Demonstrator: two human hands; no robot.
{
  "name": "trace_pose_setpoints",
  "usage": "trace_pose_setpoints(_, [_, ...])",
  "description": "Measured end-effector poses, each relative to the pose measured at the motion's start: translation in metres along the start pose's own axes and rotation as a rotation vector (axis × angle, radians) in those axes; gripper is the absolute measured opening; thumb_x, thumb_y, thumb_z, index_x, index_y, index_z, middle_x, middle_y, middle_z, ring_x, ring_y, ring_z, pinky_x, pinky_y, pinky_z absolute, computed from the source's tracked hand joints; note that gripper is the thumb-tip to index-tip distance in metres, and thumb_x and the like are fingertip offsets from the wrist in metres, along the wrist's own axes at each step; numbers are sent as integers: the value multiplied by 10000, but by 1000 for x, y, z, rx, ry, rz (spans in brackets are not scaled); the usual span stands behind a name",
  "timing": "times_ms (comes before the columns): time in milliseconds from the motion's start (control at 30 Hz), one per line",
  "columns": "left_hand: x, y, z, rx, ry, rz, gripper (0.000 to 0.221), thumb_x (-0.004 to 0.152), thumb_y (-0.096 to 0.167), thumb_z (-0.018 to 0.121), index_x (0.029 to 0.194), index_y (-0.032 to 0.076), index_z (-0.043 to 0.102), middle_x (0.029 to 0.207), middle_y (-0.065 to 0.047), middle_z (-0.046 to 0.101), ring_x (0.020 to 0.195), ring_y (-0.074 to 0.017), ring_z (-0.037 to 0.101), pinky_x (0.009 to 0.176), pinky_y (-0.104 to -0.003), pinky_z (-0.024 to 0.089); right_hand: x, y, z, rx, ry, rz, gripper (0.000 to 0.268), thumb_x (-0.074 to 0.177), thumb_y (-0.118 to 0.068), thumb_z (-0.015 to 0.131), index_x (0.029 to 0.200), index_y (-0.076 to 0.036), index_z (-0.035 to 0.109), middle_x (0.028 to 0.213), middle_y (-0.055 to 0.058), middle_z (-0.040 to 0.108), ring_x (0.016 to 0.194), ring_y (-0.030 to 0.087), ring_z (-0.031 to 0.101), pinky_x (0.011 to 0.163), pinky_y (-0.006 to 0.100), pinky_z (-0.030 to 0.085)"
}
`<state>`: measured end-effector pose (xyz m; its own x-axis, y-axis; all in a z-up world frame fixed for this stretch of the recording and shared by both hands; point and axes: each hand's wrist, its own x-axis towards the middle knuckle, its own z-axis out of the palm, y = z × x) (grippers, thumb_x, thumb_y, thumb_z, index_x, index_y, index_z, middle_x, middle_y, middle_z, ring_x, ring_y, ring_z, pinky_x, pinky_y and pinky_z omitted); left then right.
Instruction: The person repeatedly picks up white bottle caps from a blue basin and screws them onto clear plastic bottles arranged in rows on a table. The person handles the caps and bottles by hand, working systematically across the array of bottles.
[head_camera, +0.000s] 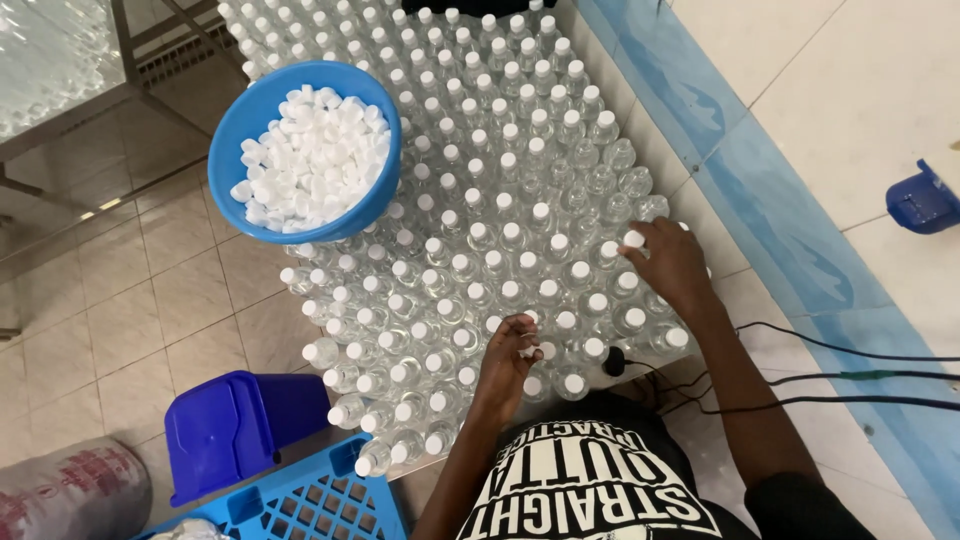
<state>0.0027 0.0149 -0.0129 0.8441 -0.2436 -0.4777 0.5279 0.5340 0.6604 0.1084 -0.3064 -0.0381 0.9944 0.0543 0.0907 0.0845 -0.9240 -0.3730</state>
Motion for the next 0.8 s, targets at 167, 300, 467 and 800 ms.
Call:
trace_pose_setpoints(167, [-2, -3, -10, -18, -26, 46, 219, 1032, 4, 557, 1223, 89, 619, 1056, -21, 532, 1010, -134, 590, 872, -283, 553, 34, 52, 40, -264, -29, 11, 455, 1094, -519, 680, 1410, -199, 742, 995, 23, 726, 1004, 229, 743, 1163, 551, 351])
trace_pose_setpoints(300, [-2, -2, -17, -40, -16, 54, 223, 1054, 16, 597, 1263, 91, 605, 1096, -46, 570, 1039, -153, 617, 898, -294, 570, 37, 53, 44, -256, -63, 12, 454, 1100, -557, 667, 1396, -221, 748, 1011, 33, 737, 1025, 229, 746, 1169, 561, 331])
trace_pose_setpoints(467, [4, -4, -21, -47, -15, 51, 188, 1057, 76, 675, 1233, 106, 618, 1113, -50, 609, 1063, -166, 655, 919, -289, 590, 32, 35, 15, -75, -197, 134, 521, 1174, -640, 520, 1440, -249, 737, 1207, 131, 747, 1291, 355, 665, 1221, 624, 216])
trace_pose_setpoints(800, [10, -7, -21, -20, -53, 18, 148, 1076, 96, 691, 1204, 93, 616, 1114, -51, 596, 1070, -170, 663, 932, -297, 595, 56, 37, -3, 215, -406, 414, 400, 1126, -552, 576, 1388, -335, 786, 1210, 152, 790, 1297, 411, 630, 1136, 638, 284])
